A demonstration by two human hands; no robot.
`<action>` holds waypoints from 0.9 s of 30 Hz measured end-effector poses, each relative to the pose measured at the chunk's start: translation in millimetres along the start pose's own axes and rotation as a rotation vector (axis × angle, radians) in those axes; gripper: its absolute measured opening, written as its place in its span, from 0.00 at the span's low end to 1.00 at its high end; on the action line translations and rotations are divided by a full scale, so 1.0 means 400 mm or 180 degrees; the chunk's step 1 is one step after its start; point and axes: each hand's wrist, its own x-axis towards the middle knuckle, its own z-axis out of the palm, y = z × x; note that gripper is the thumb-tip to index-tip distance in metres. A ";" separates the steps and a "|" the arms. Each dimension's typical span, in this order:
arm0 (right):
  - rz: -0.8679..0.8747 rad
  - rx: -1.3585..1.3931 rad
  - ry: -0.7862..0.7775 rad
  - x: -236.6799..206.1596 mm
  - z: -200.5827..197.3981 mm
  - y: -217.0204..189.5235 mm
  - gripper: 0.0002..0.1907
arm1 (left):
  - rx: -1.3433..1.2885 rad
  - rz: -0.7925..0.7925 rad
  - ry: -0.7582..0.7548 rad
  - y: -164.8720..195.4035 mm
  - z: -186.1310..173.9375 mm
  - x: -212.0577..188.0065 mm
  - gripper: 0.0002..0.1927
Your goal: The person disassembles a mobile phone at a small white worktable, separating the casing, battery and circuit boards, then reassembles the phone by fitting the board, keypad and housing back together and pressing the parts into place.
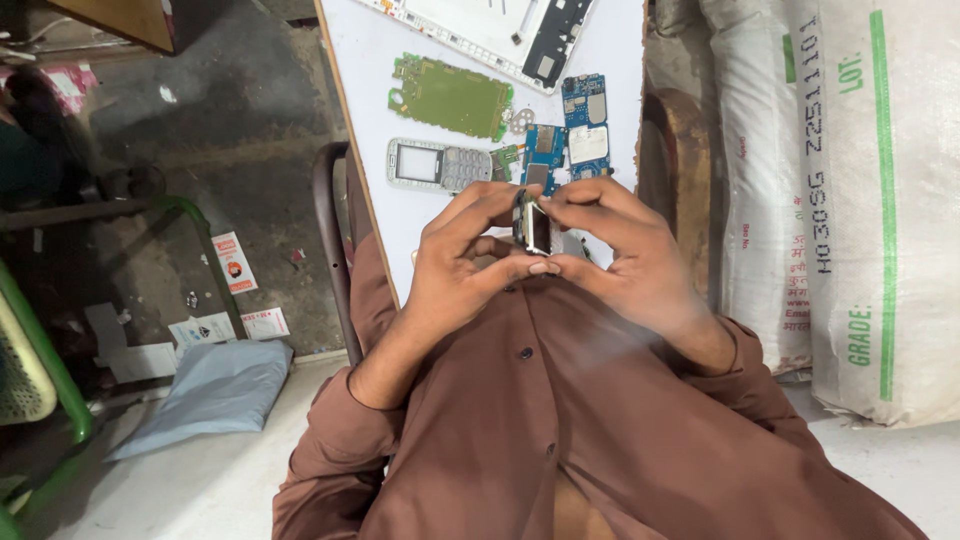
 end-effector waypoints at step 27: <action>-0.0307 -0.0356 0.0559 -0.009 0.011 -0.038 0.26 | -0.0706 0.0004 -0.0470 -0.021 -0.016 -0.003 0.32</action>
